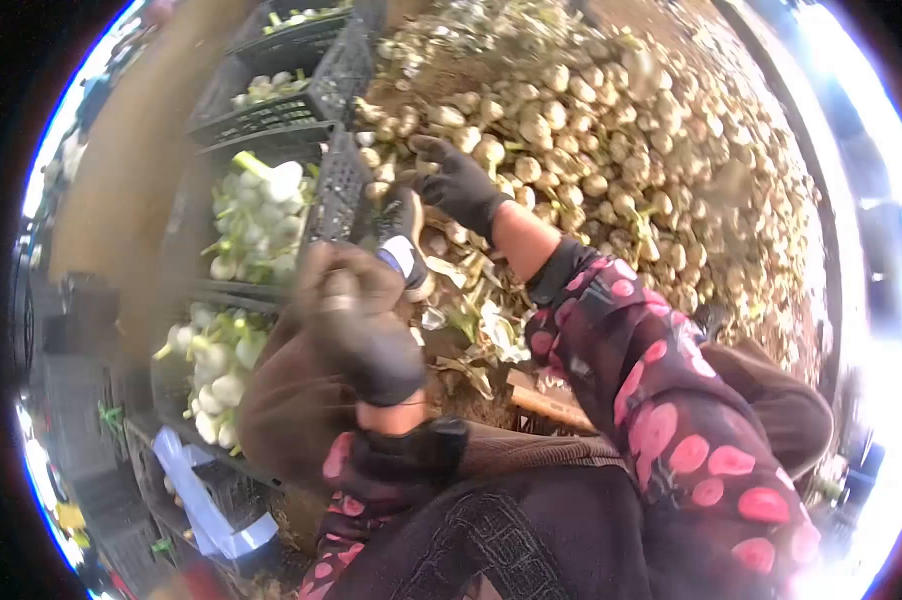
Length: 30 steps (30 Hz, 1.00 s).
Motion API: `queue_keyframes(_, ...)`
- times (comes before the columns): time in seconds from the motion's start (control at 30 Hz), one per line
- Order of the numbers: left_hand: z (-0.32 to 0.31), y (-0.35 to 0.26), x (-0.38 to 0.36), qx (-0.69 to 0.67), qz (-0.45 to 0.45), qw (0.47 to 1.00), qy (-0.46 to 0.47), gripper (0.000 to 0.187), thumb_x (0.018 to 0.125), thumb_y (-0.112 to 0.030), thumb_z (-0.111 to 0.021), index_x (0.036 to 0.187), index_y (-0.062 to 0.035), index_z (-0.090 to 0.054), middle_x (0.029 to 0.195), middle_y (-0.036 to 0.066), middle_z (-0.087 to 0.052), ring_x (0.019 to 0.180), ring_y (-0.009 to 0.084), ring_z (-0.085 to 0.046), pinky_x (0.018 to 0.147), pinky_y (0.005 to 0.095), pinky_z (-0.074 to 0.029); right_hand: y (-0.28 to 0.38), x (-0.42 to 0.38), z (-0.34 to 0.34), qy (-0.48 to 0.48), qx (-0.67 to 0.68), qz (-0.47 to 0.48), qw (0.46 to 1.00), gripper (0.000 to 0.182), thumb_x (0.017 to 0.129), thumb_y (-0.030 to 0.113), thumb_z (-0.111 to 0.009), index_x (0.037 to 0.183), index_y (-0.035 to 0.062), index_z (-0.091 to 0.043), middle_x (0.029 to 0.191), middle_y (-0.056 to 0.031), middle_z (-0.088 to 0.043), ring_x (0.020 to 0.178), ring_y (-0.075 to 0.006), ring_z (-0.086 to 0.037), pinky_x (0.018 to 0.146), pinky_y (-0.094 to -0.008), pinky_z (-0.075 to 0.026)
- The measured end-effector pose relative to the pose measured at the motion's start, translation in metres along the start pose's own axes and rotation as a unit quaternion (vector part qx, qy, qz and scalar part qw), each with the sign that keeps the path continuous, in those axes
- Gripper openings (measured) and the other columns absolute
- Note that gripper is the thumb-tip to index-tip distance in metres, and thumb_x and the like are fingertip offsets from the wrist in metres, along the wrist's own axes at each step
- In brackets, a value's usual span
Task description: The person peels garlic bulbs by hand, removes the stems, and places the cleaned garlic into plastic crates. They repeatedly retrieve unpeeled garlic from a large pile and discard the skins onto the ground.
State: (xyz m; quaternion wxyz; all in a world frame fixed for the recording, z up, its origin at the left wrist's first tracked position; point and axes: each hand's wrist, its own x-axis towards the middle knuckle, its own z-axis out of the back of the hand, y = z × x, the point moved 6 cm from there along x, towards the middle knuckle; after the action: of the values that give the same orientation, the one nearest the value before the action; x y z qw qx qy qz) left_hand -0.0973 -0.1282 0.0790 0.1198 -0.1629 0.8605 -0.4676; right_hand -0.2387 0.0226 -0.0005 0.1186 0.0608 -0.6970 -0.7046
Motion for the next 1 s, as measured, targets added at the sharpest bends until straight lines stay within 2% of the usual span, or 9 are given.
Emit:
queue_keyframes(0.03, 0.001, -0.011, -0.002, -0.059, -0.02, 0.993, -0.103, 0.031, 0.089, -0.011, -0.044, 0.118, -0.0007, -0.049, 0.085, 0.006, -0.058, 0.069, 0.0125, -0.05, 0.065, 0.0247, -0.042, -0.015, -0.011, 0.018, -0.014, 0.173, -0.083, 0.981, 0.053, 0.081, 0.012, -0.068, 0.128, 0.0025, -0.047, 0.117, -0.0126, -0.058, 0.098, -0.0194, -0.056, 0.084, -0.0317, -0.046)
queue_keyframes(0.17, -0.003, 0.0, -0.005, -0.114, -0.005, 0.993, -0.037, 0.026, 0.09, -0.004, -0.04, 0.114, -0.0045, -0.05, 0.089, 0.006, -0.057, 0.072, 0.0135, -0.051, 0.065, 0.0268, -0.046, -0.093, -0.099, 0.093, -0.16, -0.288, -0.246, 0.912, 0.047, 0.08, 0.045, -0.063, 0.095, 0.0005, -0.065, 0.087, -0.0189, -0.067, 0.086, -0.0298, -0.064, 0.076, -0.0363, -0.048)
queue_keyframes(0.27, -0.017, 0.024, -0.016, -0.057, 0.066, 0.996, -0.026, 0.025, 0.09, -0.003, -0.04, 0.113, -0.0044, -0.051, 0.089, 0.007, -0.057, 0.073, 0.0156, -0.052, 0.067, 0.0289, -0.046, -0.076, -0.166, 0.049, -0.038, -0.369, -0.343, 0.863, 0.044, 0.082, 0.04, -0.065, 0.115, 0.012, -0.059, 0.093, -0.0156, -0.067, 0.09, -0.0366, -0.063, 0.078, -0.0413, -0.051)
queue_keyframes(0.4, -0.018, 0.04, -0.013, -0.083, 0.072, 0.991, 0.078, 0.024, 0.089, -0.005, -0.042, 0.111, -0.0032, -0.051, 0.09, 0.006, -0.055, 0.073, 0.0138, -0.049, 0.069, 0.0281, -0.045, -0.1, -0.164, -0.022, 0.057, -0.385, -0.055, 0.919, 0.062, 0.075, 0.024, -0.07, 0.129, 0.0087, -0.044, 0.133, -0.0217, -0.042, 0.117, -0.0386, -0.047, 0.097, -0.0455, -0.041)
queue_keyframes(0.63, -0.02, 0.045, -0.012, 0.012, 0.1, 0.995, 0.012, 0.025, 0.089, -0.005, -0.04, 0.112, -0.0043, -0.051, 0.091, 0.005, -0.053, 0.076, 0.0129, -0.048, 0.072, 0.0284, -0.043, -0.159, -0.168, -0.072, 0.276, -0.472, -0.247, 0.8, 0.062, 0.082, 0.038, -0.06, 0.137, 0.0179, -0.04, 0.146, -0.0131, -0.031, 0.131, -0.0349, -0.034, 0.106, -0.0417, -0.031)
queue_keyframes(0.7, -0.022, 0.05, -0.01, 0.027, 0.12, 0.991, 0.049, 0.027, 0.089, -0.005, -0.04, 0.113, -0.0042, -0.052, 0.091, 0.004, -0.053, 0.076, 0.013, -0.048, 0.071, 0.0291, -0.043, -0.121, -0.191, -0.114, 0.385, -0.173, 0.099, 0.901, 0.054, 0.082, 0.031, -0.059, 0.132, 0.017, -0.047, 0.138, -0.0147, -0.042, 0.123, -0.0357, -0.044, 0.1, -0.0425, -0.038)
queue_keyframes(0.77, -0.016, 0.057, -0.012, 0.031, 0.127, 0.991, -0.006, 0.026, 0.089, -0.005, -0.04, 0.112, -0.0036, -0.052, 0.09, 0.005, -0.054, 0.074, 0.0137, -0.049, 0.07, 0.0296, -0.043, -0.085, -0.205, -0.078, 0.265, -0.144, -0.238, 0.923, 0.051, 0.08, 0.029, -0.062, 0.128, 0.0149, -0.051, 0.134, -0.0162, -0.045, 0.119, -0.0357, -0.047, 0.099, -0.0428, -0.039)
queue_keyframes(0.87, -0.023, 0.066, -0.009, 0.02, 0.158, 0.986, 0.052, 0.026, 0.089, -0.005, -0.04, 0.112, -0.0027, -0.052, 0.089, 0.006, -0.056, 0.072, 0.0144, -0.05, 0.069, 0.0296, -0.043, -0.09, -0.218, -0.011, 0.144, -0.434, 0.039, 0.888, 0.052, 0.07, 0.027, -0.069, 0.12, 0.0169, -0.057, 0.127, -0.0147, -0.049, 0.12, -0.0336, -0.044, 0.093, -0.0457, -0.041)
queue_keyframes(1.0, -0.025, 0.07, -0.009, 0.011, 0.18, 0.983, 0.034, 0.027, 0.09, -0.005, -0.039, 0.114, -0.0018, -0.051, 0.087, 0.007, -0.058, 0.068, 0.0151, -0.051, 0.066, 0.0292, -0.043, -0.14, -0.294, 0.042, 0.237, -0.522, 0.047, 0.818, 0.038, 0.077, 0.023, -0.061, 0.115, 0.0236, -0.056, 0.135, -0.0063, -0.045, 0.122, -0.0257, -0.042, 0.104, -0.0464, -0.032)
